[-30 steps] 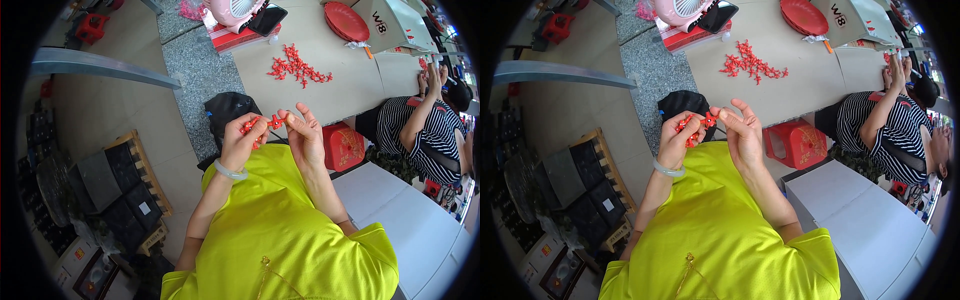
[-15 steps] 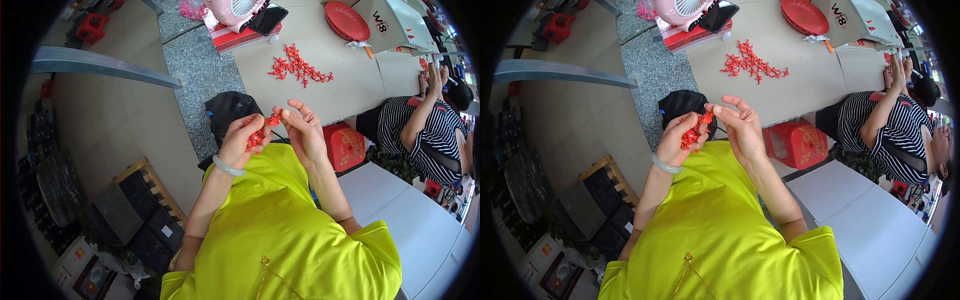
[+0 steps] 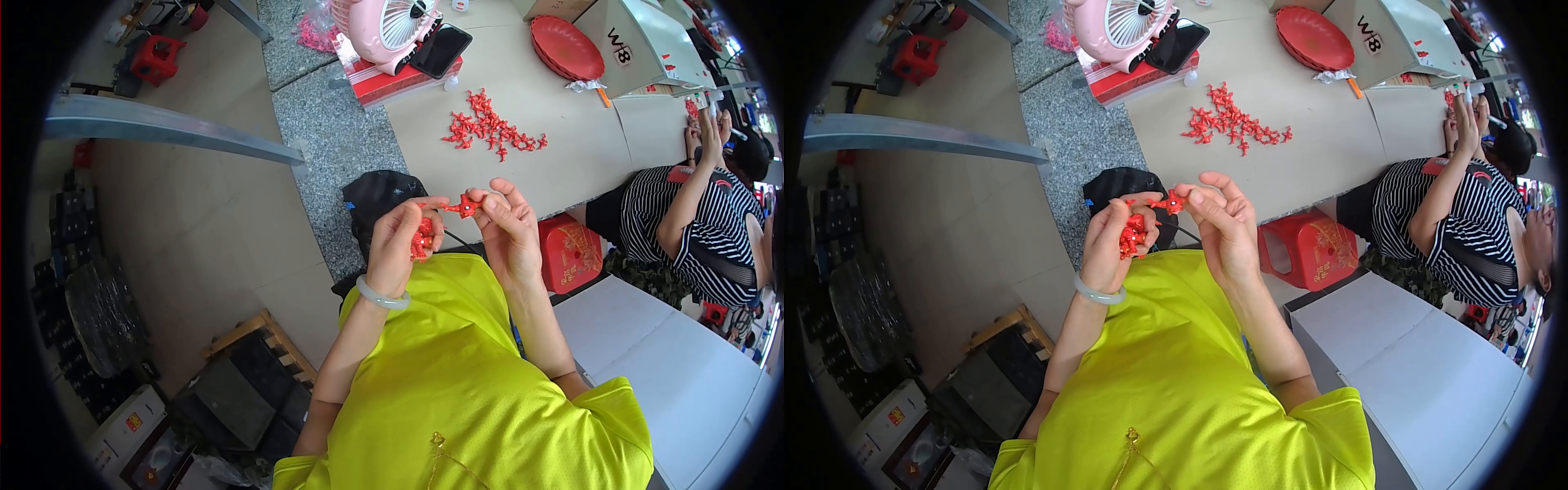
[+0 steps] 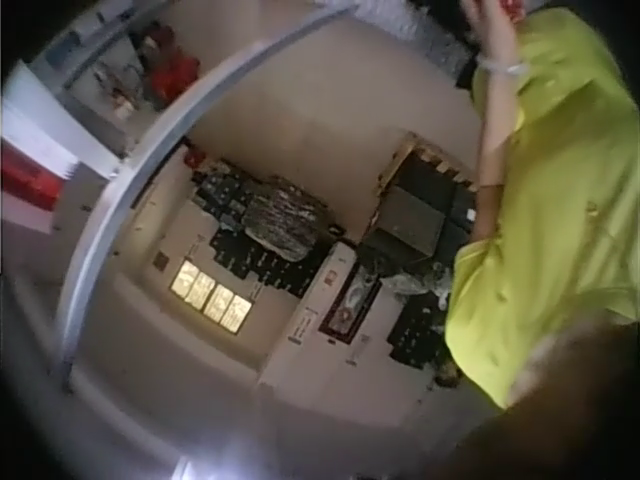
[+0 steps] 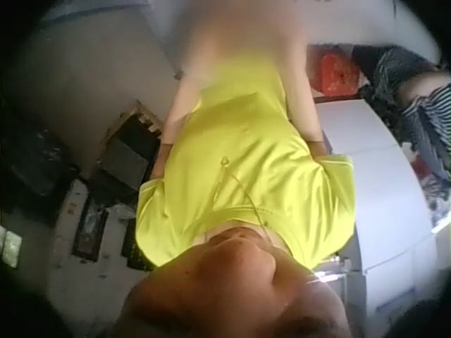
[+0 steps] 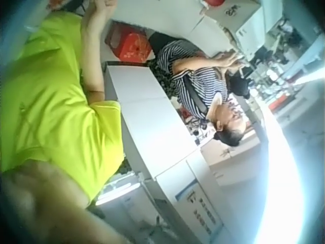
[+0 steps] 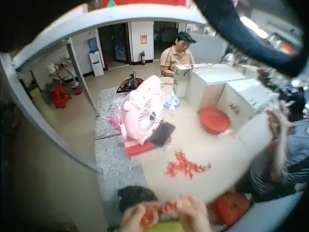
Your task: The person assembles small red plastic parts by hand at a factory workbench.
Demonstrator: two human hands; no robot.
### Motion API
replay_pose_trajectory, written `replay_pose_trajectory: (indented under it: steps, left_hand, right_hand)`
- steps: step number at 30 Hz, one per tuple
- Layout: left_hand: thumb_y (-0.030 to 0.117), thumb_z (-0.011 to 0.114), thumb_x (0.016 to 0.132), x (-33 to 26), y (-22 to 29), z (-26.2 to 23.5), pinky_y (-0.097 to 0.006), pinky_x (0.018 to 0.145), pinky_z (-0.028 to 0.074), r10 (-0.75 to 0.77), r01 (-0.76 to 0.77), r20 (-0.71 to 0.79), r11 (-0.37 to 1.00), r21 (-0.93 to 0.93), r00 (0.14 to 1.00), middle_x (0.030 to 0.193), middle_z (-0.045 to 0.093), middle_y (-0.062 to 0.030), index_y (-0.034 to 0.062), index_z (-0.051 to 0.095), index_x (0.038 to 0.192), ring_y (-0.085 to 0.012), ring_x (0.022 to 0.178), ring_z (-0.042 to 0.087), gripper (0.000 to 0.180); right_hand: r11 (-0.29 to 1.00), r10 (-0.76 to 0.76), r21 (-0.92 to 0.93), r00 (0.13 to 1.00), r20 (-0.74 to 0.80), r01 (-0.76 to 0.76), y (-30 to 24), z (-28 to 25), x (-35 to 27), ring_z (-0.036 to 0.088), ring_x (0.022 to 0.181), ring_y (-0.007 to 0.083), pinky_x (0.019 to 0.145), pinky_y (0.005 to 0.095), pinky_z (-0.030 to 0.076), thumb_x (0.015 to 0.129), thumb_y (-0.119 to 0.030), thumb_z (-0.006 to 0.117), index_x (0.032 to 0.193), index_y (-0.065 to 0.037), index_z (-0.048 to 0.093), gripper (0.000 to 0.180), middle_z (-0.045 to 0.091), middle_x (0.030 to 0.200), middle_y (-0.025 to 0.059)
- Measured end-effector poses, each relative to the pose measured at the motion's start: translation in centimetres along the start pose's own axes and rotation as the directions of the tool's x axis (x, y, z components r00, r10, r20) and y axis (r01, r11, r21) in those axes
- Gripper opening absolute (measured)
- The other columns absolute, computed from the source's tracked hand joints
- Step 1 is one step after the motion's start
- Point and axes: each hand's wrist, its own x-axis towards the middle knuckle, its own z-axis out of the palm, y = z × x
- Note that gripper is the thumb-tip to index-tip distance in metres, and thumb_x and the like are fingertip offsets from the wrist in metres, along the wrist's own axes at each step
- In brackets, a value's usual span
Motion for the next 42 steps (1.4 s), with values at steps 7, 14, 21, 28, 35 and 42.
replay_pose_trajectory:
  steps: [7, 14, 21, 28, 35, 42]
  left_hand:
    - [0.045, 0.024, 0.097, 0.2, 0.0, -0.6, -0.022, 0.048, 0.032, -0.06, 0.08, 0.128, 0.984, -0.159, 0.99, 0.075, 0.054, -0.0073, -0.0022, 0.052, 0.108, -0.0152, 0.06, 0.049, 0.056]
    - [0.033, 0.027, 0.095, 0.3, 0.2, -0.2, -0.022, 0.051, 0.037, -0.052, 0.088, 0.19, 0.979, -0.184, 0.98, 0.077, 0.058, -0.008, -0.0016, 0.053, 0.107, -0.0124, 0.061, 0.052, 0.045]
    - [0.025, 0.027, 0.094, -0.4, 0.7, 1.6, -0.023, 0.055, 0.042, 0.017, -0.019, 0.062, 0.999, 0.029, 0.998, 0.075, 0.059, -0.0098, -0.0009, 0.047, 0.112, -0.0131, 0.062, 0.055, 0.037]
    - [0.033, 0.032, 0.098, -0.4, -0.1, -0.8, -0.021, 0.051, 0.039, -0.078, 0.089, 0.113, 0.992, -0.092, 0.99, 0.074, 0.059, -0.006, 0.0013, 0.054, 0.095, -0.0107, 0.059, 0.054, 0.038]
    - [0.021, 0.054, 0.092, -0.2, 1.0, -0.8, -0.019, 0.052, 0.038, -0.14, 0.085, 0.225, 0.968, 0.238, 0.964, 0.074, 0.058, -0.0027, 0.0003, 0.059, 0.087, -0.0062, 0.059, 0.051, 0.022]
    - [0.009, 0.058, 0.088, -0.3, 1.6, -0.2, -0.019, 0.056, 0.04, -0.17, 0.102, 0.22, 0.952, 0.287, 0.961, 0.077, 0.06, -0.0034, -0.0011, 0.059, 0.091, -0.0056, 0.061, 0.051, 0.011]
  right_hand:
    - [0.997, 0.033, 0.07, 0.999, -0.005, -0.032, -1.0, -0.5, 0.2, 0.059, 0.101, 0.0251, 0.095, 0.0392, 0.043, 0.084, -0.003, 0.058, 0.11, -0.002, 0.05, 0.027, 0.065, 0.091, 0.0137]
    - [0.979, 0.139, 0.145, 0.99, 0.026, -0.142, -1.8, -0.6, 0.3, 0.048, 0.065, 0.0141, 0.066, 0.0274, 0.044, 0.088, -0.007, 0.05, 0.108, 0.0, 0.05, 0.021, 0.047, 0.066, 0.0023]
    - [0.645, 0.062, -0.747, 0.963, 0.262, 0.162, -1.3, 3.0, -0.4, 0.054, 0.057, 0.0073, 0.052, 0.0181, 0.041, 0.082, -0.007, 0.065, 0.094, 0.002, 0.067, 0.015, 0.06, 0.074, 0.0056]
    - [0.761, 0.004, -0.641, 0.988, 0.154, 0.097, -1.2, 2.9, 0.1, 0.06, 0.069, 0.0109, 0.063, 0.0206, 0.046, 0.083, -0.006, 0.063, 0.091, 0.004, 0.067, 0.013, 0.061, 0.075, 0.0074]
    - [0.424, 0.104, -0.829, 0.89, 0.445, 0.365, -3.3, 2.8, 1.4, 0.057, 0.067, 0.0134, 0.061, 0.0272, 0.045, 0.08, -0.004, 0.063, 0.085, 0.002, 0.067, 0.009, 0.059, 0.07, 0.0065]
    - [0.476, 0.147, -0.832, 0.907, 0.394, 0.284, -3.4, 3.0, 1.8, 0.057, 0.067, 0.012, 0.059, 0.0264, 0.044, 0.08, -0.005, 0.063, 0.088, 0.001, 0.066, 0.011, 0.062, 0.074, 0.0061]
